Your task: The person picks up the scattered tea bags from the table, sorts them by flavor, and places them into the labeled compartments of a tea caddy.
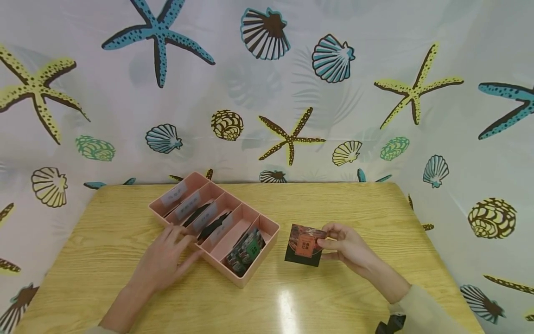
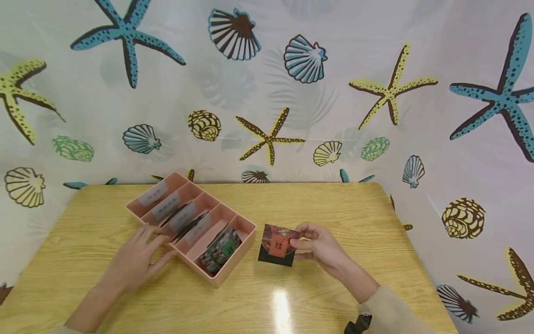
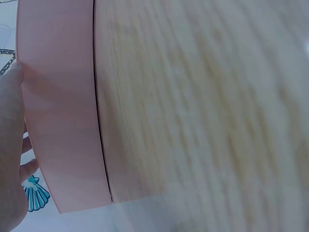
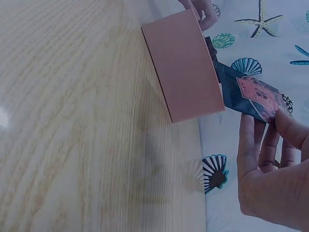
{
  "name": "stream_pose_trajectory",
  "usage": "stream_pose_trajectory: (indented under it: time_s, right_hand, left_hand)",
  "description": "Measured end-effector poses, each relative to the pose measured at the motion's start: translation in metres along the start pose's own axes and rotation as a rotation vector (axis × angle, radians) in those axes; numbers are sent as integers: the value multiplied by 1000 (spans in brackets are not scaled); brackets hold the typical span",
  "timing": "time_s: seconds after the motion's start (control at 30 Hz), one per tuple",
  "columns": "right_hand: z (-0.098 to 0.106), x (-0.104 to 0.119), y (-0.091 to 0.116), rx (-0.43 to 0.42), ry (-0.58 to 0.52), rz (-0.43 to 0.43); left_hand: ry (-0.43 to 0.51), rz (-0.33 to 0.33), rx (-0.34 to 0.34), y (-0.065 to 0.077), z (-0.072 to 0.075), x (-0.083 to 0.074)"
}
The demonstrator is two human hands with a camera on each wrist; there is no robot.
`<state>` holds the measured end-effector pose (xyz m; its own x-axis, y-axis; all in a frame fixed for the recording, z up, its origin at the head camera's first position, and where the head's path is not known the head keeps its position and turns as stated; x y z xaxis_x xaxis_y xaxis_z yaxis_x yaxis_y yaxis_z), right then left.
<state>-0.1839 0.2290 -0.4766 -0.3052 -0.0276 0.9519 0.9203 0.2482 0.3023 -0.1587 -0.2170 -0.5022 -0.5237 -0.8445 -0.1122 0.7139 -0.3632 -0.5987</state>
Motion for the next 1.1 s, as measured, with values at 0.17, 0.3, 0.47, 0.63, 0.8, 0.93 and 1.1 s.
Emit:
stream_pose_trajectory:
  time_s: [0.17,0.3,0.47,0.63,0.8,0.93,1.1]
  right_hand:
    - [-13,11,-10,18,-15,33]
    - [-23,18,-19,40,-21,80]
    - [-37,27,-30,82,-44,121]
    - [-48,35,-39,106,-62,143]
    - [-59,42,-49,134,-33,178]
    - [-69,48,-58,155,-11,210]
    - [-81,53,-70,183,2,229]
  left_hand:
    - [3,-1,-3,0,-1,0]
    - [3,-3,-10,-1,-1,0]
    - [-4,-3,-15,-1,-2,-1]
    - [-9,-2,-9,-1,-1,-1]
    - [-5,-4,-11,-1,0,-1]
    - [-1,-7,-16,-1,0,-1]
    - [0,3,-4,0,-1,0]
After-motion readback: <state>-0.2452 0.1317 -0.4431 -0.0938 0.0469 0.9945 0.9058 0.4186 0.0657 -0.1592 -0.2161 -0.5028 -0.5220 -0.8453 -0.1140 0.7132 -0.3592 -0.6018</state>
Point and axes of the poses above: each hand's wrist, its own y-axis away from the middle knuckle, its own z-axis out of the back of the hand, x = y × z, the point moved 3 cm from there along -y, towards the middle knuckle, and after that the axes turned 10 degrees about -x, right-handed, at the moved point
